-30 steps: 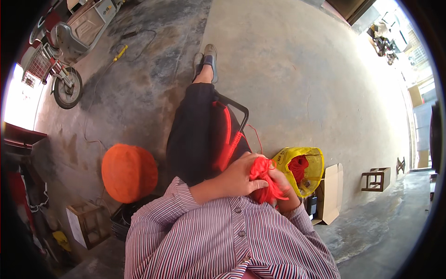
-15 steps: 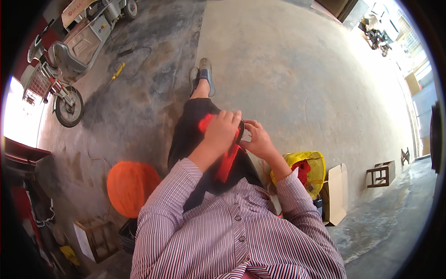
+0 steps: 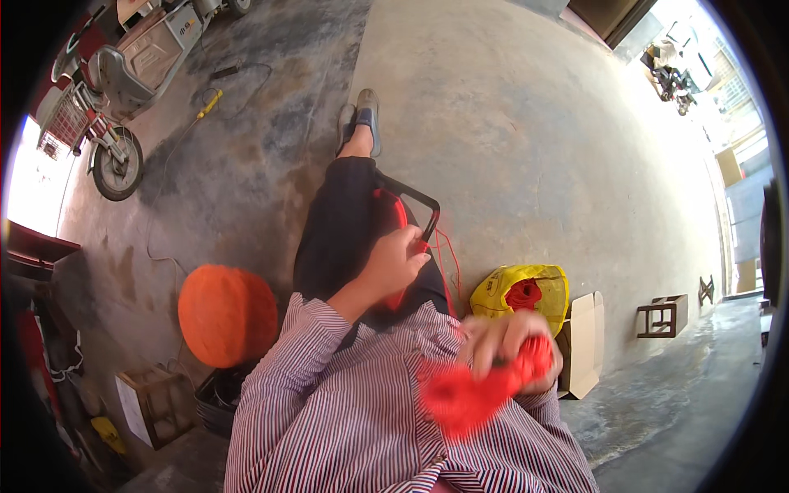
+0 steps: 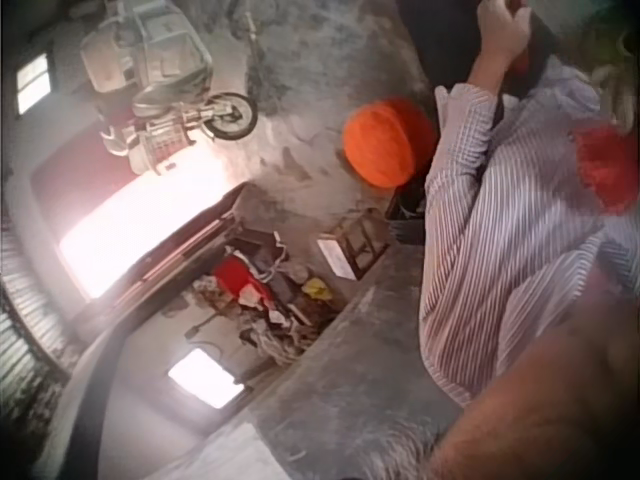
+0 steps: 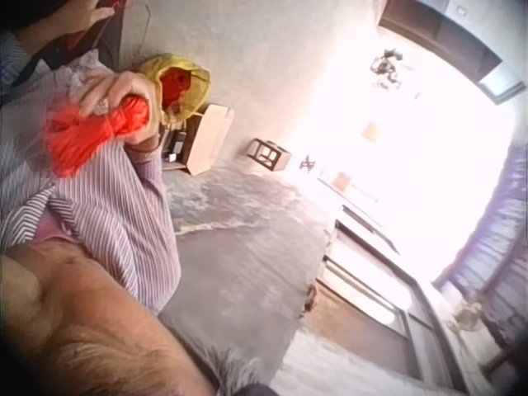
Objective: Winding a red plastic cord or ribbon around a black rectangular frame as part of furniture manufacturing.
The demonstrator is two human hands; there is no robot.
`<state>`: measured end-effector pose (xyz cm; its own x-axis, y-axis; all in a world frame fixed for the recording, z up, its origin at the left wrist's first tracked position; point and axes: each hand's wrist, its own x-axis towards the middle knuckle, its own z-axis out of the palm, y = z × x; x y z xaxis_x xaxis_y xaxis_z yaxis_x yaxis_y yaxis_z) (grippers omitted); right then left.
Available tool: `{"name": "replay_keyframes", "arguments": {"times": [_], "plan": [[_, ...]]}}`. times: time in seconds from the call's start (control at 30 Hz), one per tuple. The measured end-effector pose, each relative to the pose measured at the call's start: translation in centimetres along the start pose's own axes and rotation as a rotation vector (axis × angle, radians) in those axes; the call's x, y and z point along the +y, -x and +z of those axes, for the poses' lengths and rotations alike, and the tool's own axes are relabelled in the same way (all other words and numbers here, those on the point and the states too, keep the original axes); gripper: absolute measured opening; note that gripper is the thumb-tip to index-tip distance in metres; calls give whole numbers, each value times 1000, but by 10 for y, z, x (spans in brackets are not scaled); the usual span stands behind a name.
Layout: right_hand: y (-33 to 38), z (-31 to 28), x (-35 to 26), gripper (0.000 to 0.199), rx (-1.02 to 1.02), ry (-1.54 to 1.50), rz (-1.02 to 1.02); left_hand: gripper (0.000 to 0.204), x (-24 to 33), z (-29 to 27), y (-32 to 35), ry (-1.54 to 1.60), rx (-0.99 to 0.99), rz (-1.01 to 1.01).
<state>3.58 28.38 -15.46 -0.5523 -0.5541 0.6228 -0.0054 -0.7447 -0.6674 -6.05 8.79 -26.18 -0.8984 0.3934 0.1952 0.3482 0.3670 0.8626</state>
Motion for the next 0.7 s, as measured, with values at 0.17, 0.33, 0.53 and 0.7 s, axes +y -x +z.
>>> {"name": "replay_keyframes", "arguments": {"times": [0.17, 0.33, 0.53, 0.7], "plan": [[-24, 63, 36, 45, -172, -630, -84, 41, 11, -5, 0, 218, -7, -161], [-54, 86, -6, 21, -298, -669, -101, 42, 9, 0, -11, 38, -128, -154], [-68, 58, -51, 27, -395, -416, -117, 32, 17, 8, -17, 236, 145, -133], [-6, -15, -56, 27, 434, 1189, 306, 23, 18, -27, -36, 1121, 185, -506]]}}
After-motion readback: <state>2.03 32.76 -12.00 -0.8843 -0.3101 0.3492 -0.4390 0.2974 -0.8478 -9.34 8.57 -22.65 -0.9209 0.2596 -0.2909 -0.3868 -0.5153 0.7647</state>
